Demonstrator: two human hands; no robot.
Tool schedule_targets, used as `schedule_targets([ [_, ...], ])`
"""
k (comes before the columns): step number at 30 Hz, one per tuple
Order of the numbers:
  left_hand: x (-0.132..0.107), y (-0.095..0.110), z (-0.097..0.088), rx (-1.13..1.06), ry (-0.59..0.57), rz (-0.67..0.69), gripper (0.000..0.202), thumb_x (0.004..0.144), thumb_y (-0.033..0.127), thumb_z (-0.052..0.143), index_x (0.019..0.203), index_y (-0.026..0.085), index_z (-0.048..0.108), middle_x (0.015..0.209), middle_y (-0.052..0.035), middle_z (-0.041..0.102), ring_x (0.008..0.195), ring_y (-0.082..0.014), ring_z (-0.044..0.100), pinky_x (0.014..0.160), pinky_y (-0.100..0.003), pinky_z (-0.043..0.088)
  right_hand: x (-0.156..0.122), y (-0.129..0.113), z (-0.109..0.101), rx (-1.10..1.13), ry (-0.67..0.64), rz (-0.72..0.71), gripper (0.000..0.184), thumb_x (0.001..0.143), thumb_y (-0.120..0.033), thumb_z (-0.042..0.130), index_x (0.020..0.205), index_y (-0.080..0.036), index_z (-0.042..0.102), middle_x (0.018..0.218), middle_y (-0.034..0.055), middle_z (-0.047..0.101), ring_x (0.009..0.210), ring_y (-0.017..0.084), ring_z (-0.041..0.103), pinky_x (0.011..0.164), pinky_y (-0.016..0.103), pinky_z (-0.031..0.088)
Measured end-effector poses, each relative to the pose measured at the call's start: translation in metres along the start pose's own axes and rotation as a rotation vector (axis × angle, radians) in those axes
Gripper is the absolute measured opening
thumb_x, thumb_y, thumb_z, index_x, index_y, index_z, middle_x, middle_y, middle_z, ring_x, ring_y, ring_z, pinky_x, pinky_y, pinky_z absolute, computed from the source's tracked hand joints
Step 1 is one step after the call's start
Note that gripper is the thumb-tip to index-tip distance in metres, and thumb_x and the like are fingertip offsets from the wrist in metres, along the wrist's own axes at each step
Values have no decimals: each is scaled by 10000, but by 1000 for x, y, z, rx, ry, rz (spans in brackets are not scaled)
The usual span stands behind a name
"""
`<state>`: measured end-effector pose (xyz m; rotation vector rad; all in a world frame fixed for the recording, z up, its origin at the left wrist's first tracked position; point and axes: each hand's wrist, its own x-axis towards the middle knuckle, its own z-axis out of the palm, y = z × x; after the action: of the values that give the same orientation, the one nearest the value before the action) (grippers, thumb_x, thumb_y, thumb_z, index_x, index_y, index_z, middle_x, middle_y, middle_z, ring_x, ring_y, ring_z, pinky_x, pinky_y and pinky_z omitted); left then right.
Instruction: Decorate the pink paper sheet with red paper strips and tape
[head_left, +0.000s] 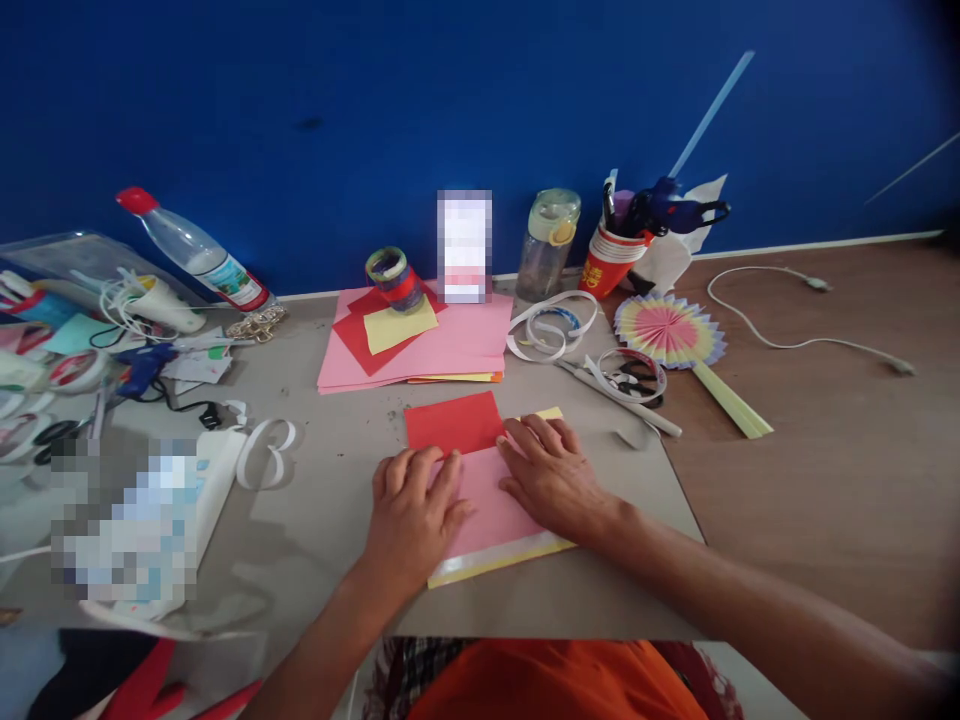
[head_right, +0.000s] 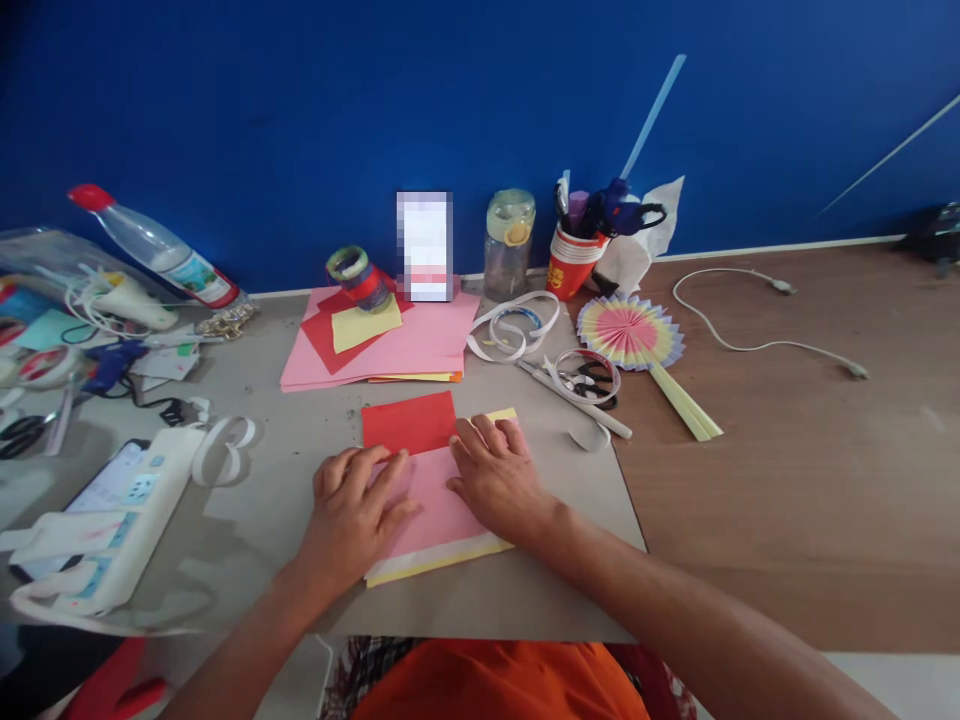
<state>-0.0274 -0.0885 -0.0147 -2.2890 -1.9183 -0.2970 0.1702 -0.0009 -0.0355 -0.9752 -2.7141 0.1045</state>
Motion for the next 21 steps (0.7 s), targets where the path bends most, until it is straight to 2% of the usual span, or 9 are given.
schedule_targets([
  [3, 12, 14, 6, -23, -62, 66, 595, 838, 562, 538, 1290, 175, 546, 1182, -154, 549, 1084, -308, 446, 962, -493, 336, 0, 0, 0, -1, -5, 8, 334, 843, -351, 634, 1119, -165, 619, 1302, 123, 540, 1186, 297, 406, 981, 441, 284],
  [6, 14, 17, 13, -13, -121, 70, 642, 802, 584, 571, 1283, 159, 547, 1161, -147, 558, 1082, -313, 443, 971, -499, 330, -1, 1, 1, -10, -14, 12, 357, 852, -366, 618, 1149, -168, 607, 1376, 120, 487, 1237, 307, 368, 1014, 457, 259],
  [14, -15, -15, 10, 88, -78, -1, 503, 843, 466, 584, 1242, 161, 582, 1142, -144, 602, 1078, -314, 467, 957, -490, 331, -2, 3, 4, 9, -8, 25, 369, 852, -365, 612, 1164, -167, 594, 1423, 118, 446, 1275, 310, 345, 1048, 485, 242],
  [21, -23, -22, 15, 146, -28, 17, 439, 853, 428, 562, 1195, 158, 610, 1137, -144, 622, 1054, -329, 491, 891, -480, 357, 0, 4, -1, 30, -10, 13, 392, 855, -407, 600, 1168, -172, 585, 1450, 108, 413, 1298, 314, 326, 1065, 503, 262],
])
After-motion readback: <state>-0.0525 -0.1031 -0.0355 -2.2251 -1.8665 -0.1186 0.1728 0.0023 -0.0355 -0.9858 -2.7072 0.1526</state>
